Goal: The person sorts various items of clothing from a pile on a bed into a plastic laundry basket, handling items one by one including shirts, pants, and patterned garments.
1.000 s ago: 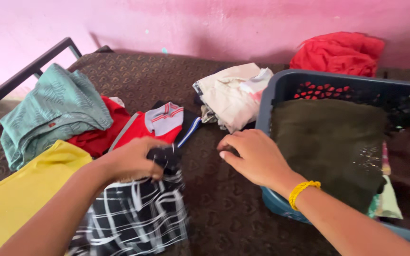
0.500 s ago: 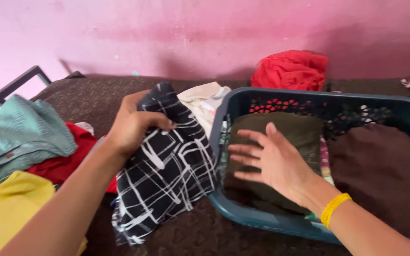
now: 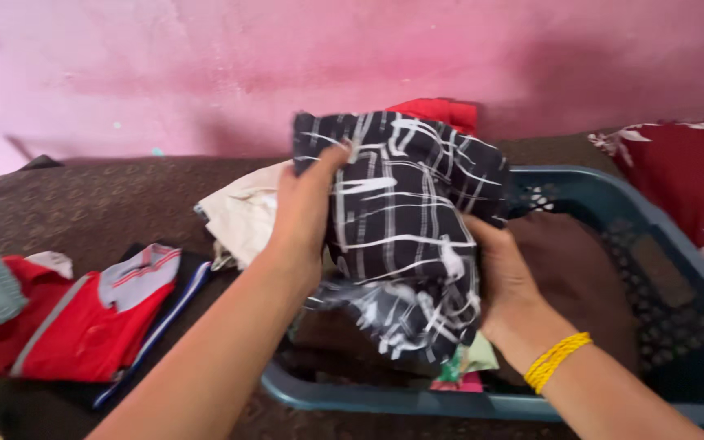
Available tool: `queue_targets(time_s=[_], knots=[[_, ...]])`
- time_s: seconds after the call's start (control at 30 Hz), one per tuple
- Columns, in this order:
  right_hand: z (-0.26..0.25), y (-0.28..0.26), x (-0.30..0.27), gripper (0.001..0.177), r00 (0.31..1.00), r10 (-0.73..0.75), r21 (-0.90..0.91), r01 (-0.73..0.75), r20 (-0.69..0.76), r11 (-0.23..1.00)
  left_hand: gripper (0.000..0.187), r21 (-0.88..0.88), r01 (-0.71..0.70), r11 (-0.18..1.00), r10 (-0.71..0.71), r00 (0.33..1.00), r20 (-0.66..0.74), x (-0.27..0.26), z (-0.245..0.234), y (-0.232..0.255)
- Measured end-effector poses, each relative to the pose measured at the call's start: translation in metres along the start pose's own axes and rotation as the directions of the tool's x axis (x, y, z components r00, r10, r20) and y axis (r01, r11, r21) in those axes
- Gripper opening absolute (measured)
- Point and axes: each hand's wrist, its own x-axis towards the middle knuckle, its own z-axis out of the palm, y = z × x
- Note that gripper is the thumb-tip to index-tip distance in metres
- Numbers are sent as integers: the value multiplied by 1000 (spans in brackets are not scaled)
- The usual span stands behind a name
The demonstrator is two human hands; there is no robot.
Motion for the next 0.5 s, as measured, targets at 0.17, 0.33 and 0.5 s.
queue_targets(time_s=[0.17,0.33,0.5], knots=[[-47,-43,-4,33,962,-212,7,216,-172,976,100,434,81,898,-127,989,79,5,35,-47],[-143,-62,16,34,830,-369,2,407,-418,913,112,672,-102,733,-144,943,300,-6,35,-72],[-235,-29,32,37,590,-26,2,47,-807,999,107,741,-190,645,-252,862,440,-17,17,-82]])
